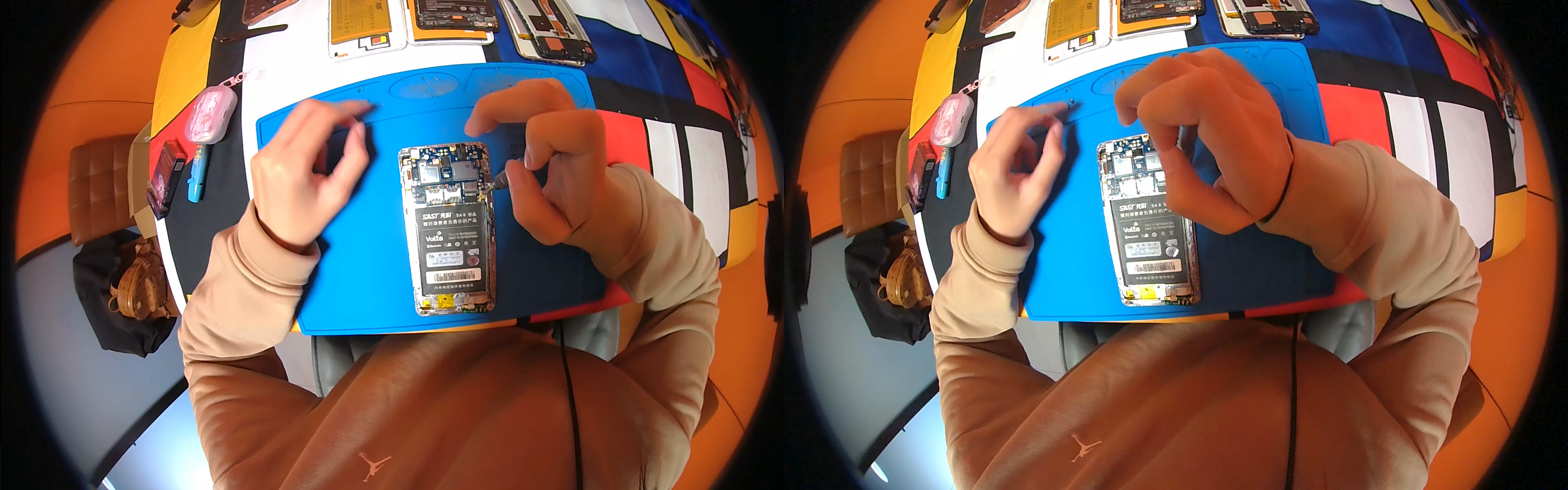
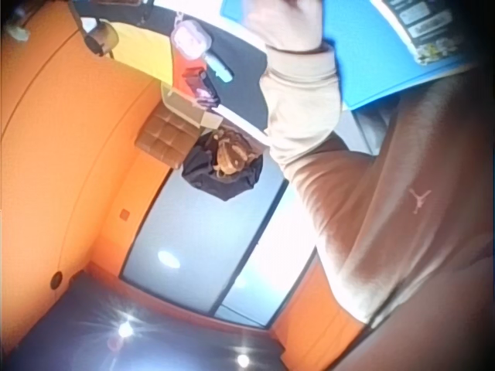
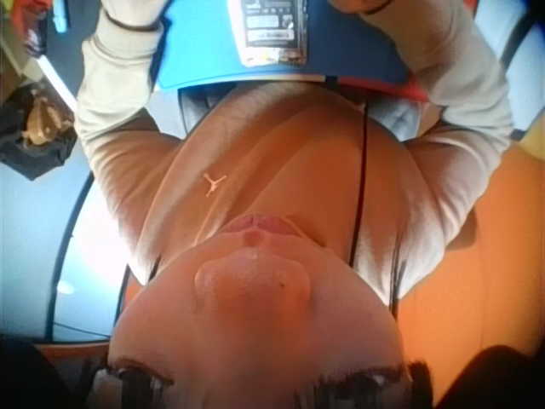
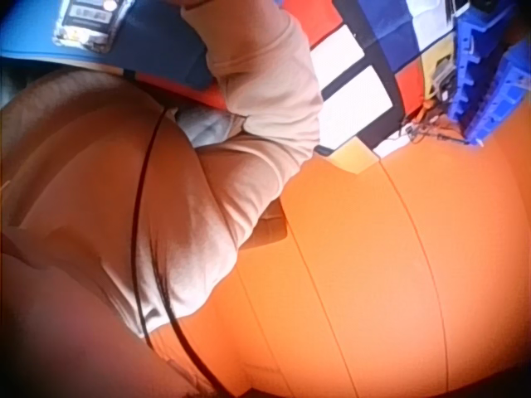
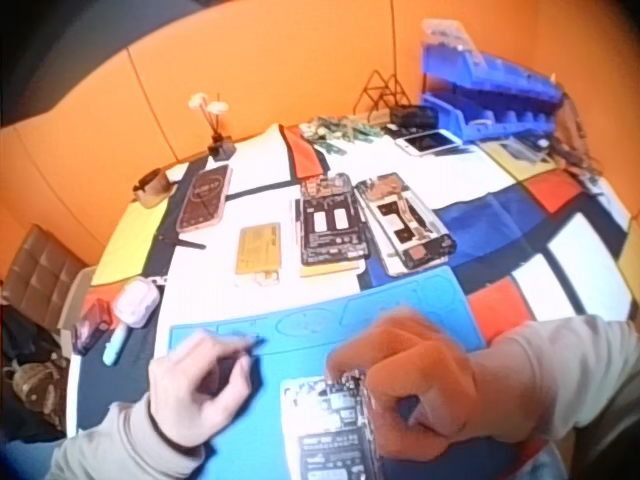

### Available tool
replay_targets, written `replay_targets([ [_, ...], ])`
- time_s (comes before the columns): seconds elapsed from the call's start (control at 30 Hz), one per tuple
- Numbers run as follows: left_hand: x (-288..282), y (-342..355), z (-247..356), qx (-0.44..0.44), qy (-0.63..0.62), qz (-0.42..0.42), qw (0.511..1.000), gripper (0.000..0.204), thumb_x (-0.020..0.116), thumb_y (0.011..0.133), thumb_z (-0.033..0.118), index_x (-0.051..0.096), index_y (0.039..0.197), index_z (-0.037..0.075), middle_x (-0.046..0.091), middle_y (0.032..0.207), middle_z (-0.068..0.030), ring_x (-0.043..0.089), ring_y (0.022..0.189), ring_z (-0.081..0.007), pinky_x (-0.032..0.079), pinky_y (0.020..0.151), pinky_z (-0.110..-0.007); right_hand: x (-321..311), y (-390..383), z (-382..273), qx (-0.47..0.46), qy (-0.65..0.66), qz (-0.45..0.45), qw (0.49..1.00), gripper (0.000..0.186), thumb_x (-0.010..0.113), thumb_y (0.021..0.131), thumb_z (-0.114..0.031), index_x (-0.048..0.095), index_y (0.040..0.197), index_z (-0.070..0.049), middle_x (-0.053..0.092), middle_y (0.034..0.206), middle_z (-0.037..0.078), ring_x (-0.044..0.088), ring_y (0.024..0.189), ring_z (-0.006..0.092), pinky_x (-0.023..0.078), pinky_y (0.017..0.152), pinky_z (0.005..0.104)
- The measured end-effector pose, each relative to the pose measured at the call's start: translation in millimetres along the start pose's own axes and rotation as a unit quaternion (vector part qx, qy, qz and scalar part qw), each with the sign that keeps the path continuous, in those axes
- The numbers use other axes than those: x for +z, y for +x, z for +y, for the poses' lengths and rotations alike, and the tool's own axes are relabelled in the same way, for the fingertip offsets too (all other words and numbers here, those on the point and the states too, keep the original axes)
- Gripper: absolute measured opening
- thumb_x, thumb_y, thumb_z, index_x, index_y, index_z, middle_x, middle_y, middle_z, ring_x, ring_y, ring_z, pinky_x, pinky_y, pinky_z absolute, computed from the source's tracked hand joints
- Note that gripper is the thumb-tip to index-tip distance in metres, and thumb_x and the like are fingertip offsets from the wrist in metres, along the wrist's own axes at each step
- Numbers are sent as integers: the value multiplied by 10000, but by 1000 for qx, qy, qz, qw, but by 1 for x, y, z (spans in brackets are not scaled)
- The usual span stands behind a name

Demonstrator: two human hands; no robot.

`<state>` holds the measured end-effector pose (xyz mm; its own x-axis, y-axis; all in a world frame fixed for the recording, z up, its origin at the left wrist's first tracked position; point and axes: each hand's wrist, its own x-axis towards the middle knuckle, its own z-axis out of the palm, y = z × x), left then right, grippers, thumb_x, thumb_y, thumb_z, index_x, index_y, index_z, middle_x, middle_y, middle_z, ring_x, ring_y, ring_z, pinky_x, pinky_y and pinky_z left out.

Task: The person uses a screwdriver to remove and install screws on a disassembled smartphone placed on a blue mat. They repeatedly pick up screws, align them, and tighten them into the device while handling the phone and screwdriver with both hands.

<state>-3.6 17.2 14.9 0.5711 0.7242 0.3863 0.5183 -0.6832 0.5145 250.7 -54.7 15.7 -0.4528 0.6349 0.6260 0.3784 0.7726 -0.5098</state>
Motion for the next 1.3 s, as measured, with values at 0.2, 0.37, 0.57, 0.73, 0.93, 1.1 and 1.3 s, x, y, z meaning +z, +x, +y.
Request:
replay_targets([
  [0.2,-1,8,-16,-23,83,-10,996,164,665,897,159,703,1041,88,650,927,-52,637,605,-203,509,562,-284,0,0,1,1,11,6,1000,328,489,733,90,351,974,-85,601,1094,242,533,852,201,450,819,316],
  [0.37,-1,9,-22,49,112,-25,992,103,658,894,132,686,981,84,642,953,-47,666,655,-251,540,587,-322,4,-1,1,5,28,13,1000,334,485,758,116,343,989,-79,597,1081,237,542,849,197,477,807,309],
  [0.57,-4,14,-28,96,92,-47,990,83,657,863,90,654,944,77,624,961,-43,657,651,-248,530,572,-321,4,0,0,7,32,12,999,344,489,775,132,340,1009,-71,595,1059,231,544,811,187,491,773,299],
  [0.73,-5,15,-27,77,60,-79,992,100,617,862,81,609,962,71,607,977,-51,644,662,-263,519,578,-333,18,0,7,-40,47,142,988,385,600,692,126,488,1021,-39,624,920,114,566,664,165,474,524,247],
  [0.93,-8,17,-30,73,52,-93,992,102,584,895,117,594,986,72,601,1003,-61,644,705,-281,517,629,-347,22,-4,8,-8,84,143,986,370,579,733,126,500,1056,-36,594,884,84,576,683,150,478,559,252],
  [1.1,-4,16,-32,70,39,-86,993,92,572,911,122,596,989,79,608,1037,-65,648,717,-282,516,636,-345,11,-8,5,51,120,99,987,326,519,811,61,475,1116,-43,572,904,53,544,678,125,454,593,259],
  [1.3,-4,15,-32,52,25,-80,995,81,571,915,111,610,982,89,621,1046,-51,652,709,-271,516,632,-340,12,-6,8,64,164,149,973,249,476,926,16,433,1161,-55,583,964,88,540,736,117,455,693,248],
])
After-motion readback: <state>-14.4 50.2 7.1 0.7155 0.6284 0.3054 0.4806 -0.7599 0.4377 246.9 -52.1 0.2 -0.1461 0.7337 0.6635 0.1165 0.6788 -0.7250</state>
